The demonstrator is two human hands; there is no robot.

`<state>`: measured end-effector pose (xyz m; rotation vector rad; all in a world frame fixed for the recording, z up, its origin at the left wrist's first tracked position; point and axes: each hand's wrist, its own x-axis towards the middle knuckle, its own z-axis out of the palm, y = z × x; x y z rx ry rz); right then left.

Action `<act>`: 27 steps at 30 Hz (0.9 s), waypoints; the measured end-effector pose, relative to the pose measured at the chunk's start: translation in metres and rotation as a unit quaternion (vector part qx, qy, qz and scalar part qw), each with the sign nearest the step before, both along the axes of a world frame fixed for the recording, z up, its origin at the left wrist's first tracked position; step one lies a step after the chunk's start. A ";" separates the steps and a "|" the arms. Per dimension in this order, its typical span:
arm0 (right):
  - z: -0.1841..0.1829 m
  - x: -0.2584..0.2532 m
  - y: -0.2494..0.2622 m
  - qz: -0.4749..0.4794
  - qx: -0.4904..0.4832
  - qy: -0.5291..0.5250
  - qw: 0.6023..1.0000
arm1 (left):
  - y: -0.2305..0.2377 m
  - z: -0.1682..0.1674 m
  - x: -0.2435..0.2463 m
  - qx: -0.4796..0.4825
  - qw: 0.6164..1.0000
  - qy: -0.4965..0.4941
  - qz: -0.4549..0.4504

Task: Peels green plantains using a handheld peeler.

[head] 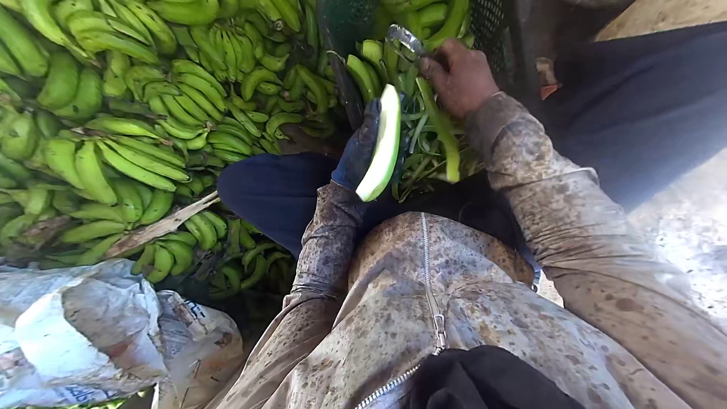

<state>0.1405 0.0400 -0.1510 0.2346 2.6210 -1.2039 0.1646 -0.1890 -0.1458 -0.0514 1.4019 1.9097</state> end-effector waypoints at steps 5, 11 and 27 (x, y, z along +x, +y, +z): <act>0.002 0.039 -0.026 0.085 -0.044 0.099 0.990 | 0.005 -0.008 -0.023 -0.092 0.934 0.036 0.342; -0.007 0.054 -0.046 0.146 -0.048 0.083 0.985 | 0.009 -0.005 -0.042 0.052 0.916 -0.011 0.398; 0.016 0.009 0.010 -0.063 0.030 -0.002 0.998 | 0.021 -0.009 -0.007 -0.001 0.999 0.014 0.044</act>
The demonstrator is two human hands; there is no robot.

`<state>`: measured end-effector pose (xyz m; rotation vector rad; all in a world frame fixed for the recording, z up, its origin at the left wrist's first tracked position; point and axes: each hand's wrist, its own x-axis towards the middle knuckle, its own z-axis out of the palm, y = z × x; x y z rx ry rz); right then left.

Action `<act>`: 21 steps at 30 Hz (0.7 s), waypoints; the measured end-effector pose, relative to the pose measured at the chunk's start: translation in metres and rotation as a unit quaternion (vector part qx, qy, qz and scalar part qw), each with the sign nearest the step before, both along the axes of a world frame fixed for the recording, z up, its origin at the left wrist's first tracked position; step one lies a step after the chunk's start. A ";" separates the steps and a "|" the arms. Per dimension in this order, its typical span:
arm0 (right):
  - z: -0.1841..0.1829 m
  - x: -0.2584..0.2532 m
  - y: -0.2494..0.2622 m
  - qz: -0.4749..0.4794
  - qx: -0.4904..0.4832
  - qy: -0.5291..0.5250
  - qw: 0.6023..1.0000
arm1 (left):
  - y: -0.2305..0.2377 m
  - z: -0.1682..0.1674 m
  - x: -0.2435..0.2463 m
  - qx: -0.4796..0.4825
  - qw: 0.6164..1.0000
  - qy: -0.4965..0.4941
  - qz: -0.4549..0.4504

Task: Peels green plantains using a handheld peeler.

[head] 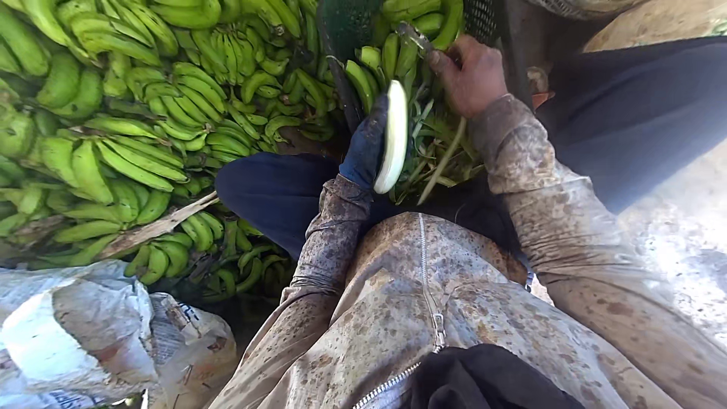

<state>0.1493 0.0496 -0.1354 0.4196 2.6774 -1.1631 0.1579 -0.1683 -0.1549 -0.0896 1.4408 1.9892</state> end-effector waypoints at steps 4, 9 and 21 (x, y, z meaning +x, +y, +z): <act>-0.009 0.032 -0.017 0.069 -0.061 0.098 0.991 | -0.002 -0.003 -0.025 0.117 0.962 -0.032 0.245; -0.019 0.057 -0.045 0.198 -0.098 0.163 0.962 | -0.017 0.003 -0.047 0.108 0.931 -0.054 0.344; -0.009 0.041 -0.034 0.165 -0.021 0.133 0.977 | 0.002 0.008 -0.017 0.046 0.978 0.083 0.184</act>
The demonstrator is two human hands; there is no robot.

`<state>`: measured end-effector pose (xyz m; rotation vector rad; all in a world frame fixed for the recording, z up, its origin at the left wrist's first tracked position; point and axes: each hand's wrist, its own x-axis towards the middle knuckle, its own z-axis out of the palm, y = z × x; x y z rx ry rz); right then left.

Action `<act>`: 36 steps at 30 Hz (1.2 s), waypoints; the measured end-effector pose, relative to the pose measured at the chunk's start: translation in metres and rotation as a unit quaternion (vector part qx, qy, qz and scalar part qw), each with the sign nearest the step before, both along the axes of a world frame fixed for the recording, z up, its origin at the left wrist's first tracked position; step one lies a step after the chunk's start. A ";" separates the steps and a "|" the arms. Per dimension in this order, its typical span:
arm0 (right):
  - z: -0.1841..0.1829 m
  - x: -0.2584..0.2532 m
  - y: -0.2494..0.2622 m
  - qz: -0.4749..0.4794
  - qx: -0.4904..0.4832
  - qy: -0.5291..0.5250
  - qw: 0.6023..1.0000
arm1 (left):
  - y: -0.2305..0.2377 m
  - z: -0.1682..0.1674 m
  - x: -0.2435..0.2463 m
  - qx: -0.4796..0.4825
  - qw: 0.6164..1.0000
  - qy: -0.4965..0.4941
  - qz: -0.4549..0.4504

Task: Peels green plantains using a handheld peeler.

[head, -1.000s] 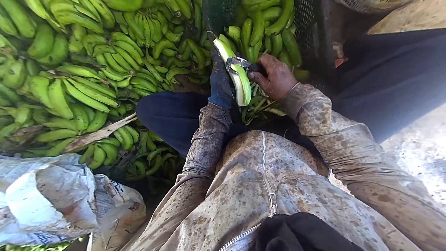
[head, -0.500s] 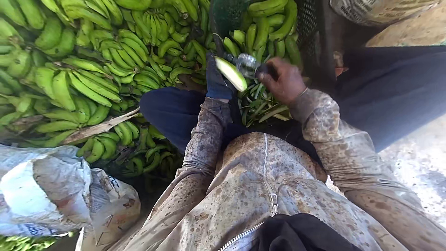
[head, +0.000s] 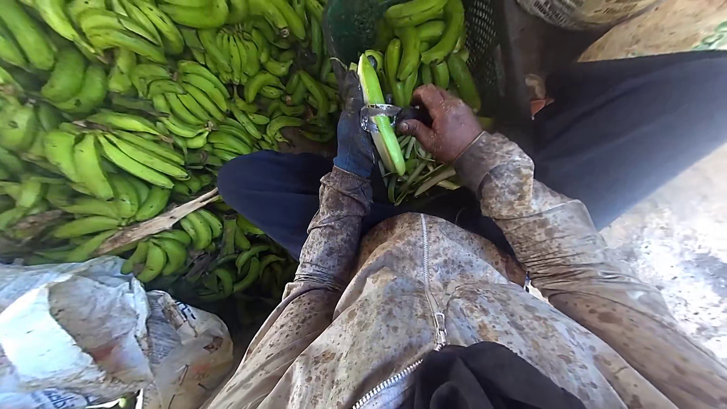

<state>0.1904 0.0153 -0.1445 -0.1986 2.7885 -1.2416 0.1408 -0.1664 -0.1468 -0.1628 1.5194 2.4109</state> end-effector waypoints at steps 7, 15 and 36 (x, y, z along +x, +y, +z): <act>0.025 -0.036 0.037 -0.186 0.048 -0.127 0.973 | -0.009 0.024 0.018 -0.244 0.955 0.033 -0.165; -0.004 0.025 0.004 0.069 -0.073 0.035 0.994 | -0.037 -0.006 -0.015 0.121 0.991 -0.063 0.006; -0.013 0.011 -0.001 0.103 -0.090 -0.019 0.990 | -0.017 -0.008 -0.006 0.028 0.993 -0.068 -0.094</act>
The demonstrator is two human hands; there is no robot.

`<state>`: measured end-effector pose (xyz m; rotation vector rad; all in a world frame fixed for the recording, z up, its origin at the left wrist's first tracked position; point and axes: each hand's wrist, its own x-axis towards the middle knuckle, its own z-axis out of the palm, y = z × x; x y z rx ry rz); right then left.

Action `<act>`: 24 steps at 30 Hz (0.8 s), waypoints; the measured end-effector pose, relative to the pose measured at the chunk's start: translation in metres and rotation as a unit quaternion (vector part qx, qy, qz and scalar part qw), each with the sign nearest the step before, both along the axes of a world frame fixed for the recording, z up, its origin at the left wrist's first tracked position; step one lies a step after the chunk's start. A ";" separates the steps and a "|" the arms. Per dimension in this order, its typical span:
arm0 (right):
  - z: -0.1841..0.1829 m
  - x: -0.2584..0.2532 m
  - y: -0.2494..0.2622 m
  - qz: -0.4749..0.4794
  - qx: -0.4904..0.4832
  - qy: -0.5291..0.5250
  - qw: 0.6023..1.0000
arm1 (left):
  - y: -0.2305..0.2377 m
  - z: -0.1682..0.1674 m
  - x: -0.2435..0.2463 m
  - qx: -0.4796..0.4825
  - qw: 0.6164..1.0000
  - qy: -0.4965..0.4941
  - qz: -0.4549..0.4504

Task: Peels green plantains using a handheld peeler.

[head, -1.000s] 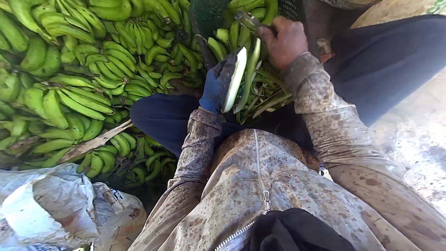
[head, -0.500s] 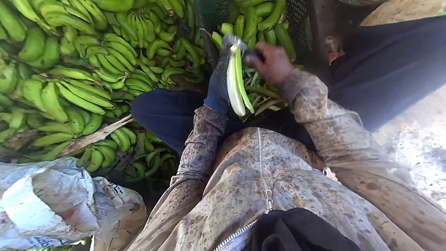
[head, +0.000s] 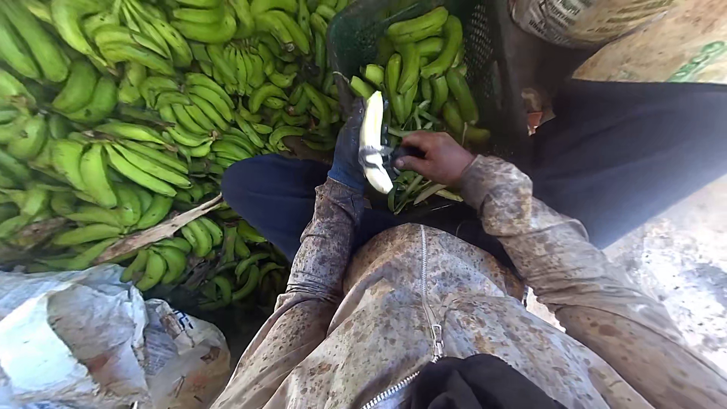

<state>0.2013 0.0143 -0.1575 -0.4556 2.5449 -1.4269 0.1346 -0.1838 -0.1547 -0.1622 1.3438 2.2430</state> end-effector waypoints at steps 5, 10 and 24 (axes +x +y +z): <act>-0.006 -0.032 0.039 -0.280 0.099 -0.190 0.936 | 0.020 0.002 0.017 -0.105 0.994 -0.003 -0.038; 0.022 0.000 0.055 -0.310 0.092 -0.164 0.932 | 0.018 0.023 0.019 -0.489 0.857 0.113 -0.115; 0.082 0.018 0.178 -0.534 -0.216 0.020 0.817 | 0.252 0.331 -0.106 -0.154 0.789 0.595 0.002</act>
